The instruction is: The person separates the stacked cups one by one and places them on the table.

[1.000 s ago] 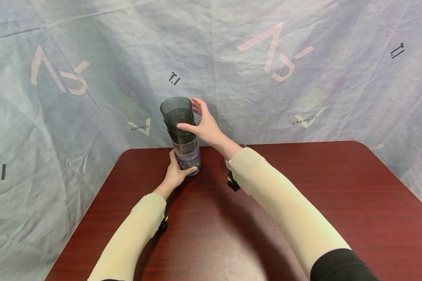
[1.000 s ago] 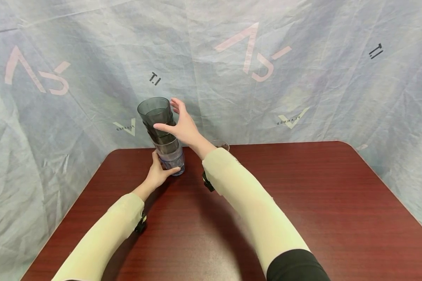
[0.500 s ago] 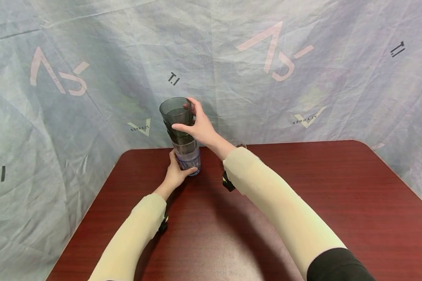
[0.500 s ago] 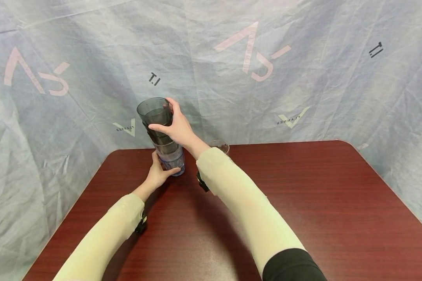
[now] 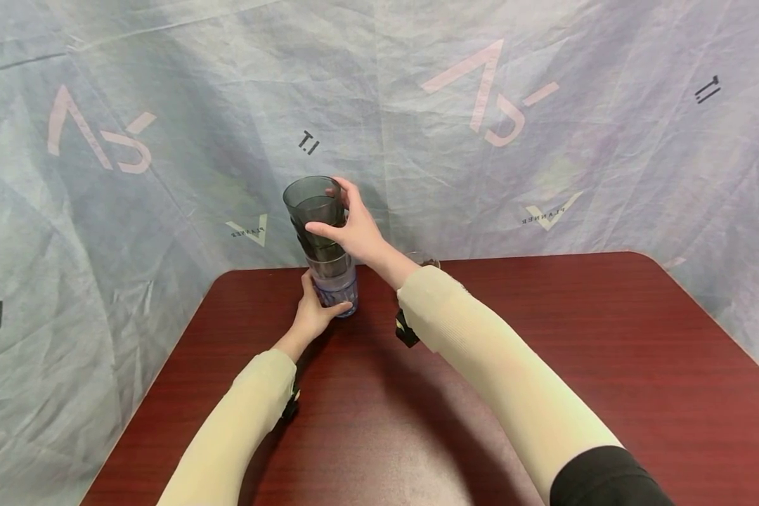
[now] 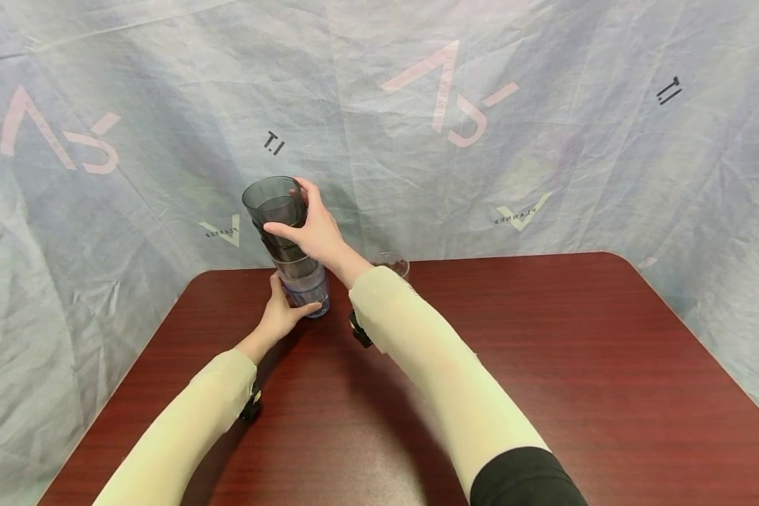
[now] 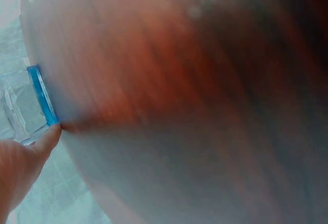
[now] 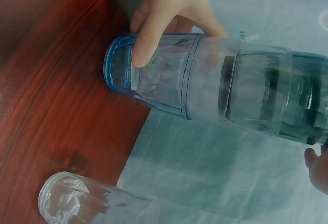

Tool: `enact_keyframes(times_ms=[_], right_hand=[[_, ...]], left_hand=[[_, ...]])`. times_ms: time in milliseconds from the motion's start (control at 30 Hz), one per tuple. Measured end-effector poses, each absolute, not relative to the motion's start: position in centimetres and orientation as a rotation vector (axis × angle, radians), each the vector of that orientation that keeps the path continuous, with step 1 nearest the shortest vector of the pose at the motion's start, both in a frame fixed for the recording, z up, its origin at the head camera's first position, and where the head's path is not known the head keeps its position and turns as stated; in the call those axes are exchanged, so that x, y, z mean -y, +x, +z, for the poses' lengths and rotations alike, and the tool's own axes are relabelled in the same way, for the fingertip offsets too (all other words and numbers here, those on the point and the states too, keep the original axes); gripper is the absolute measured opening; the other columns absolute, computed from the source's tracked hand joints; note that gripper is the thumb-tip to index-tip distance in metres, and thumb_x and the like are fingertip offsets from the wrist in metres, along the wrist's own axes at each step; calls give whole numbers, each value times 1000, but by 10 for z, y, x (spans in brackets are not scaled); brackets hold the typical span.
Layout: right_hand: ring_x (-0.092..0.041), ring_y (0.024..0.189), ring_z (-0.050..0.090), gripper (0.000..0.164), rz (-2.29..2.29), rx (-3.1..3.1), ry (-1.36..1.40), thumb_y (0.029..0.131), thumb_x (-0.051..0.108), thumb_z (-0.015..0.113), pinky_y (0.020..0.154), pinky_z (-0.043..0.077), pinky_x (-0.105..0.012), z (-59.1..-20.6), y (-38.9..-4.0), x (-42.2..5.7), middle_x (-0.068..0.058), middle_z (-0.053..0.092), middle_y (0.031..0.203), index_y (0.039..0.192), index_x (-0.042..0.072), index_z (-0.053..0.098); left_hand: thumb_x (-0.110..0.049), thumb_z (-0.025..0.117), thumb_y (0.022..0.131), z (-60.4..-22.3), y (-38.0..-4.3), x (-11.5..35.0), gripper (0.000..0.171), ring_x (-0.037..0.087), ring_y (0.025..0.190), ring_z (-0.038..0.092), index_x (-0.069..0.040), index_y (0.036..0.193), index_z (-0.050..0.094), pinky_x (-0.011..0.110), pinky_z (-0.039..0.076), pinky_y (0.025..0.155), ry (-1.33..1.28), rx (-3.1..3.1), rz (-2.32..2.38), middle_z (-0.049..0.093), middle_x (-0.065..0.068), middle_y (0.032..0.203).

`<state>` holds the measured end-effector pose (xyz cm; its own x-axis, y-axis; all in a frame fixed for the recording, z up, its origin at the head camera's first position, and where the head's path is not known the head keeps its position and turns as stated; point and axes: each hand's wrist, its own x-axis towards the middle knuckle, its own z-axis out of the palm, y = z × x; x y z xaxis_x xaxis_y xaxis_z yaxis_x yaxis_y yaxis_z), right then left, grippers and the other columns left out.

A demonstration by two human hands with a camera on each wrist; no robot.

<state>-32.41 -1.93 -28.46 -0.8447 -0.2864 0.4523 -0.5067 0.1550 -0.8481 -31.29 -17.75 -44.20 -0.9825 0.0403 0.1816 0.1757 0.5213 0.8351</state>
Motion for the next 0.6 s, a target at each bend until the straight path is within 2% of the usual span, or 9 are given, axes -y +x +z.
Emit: enact_keyframes(times_ms=[267,600], right_hand=[[-17,134,36,88,1743,2234,781,86,22,77,103,35,-36,-285,-324,20,-2,42,145,152,18,19],[-13,136,32,85,1730,2206,757,87,24,75,106,33,-39,-280,-320,20,0,43,145,152,17,21]], left_hand=[[-23,81,81,-443,-313,179,101,36,133,38,-15,148,6,49,32,106,-205,2610,-1462,37,24,144],[-24,81,82,-443,-312,179,102,35,134,37,-16,149,5,50,31,107,-195,2618,-1466,35,23,146]])
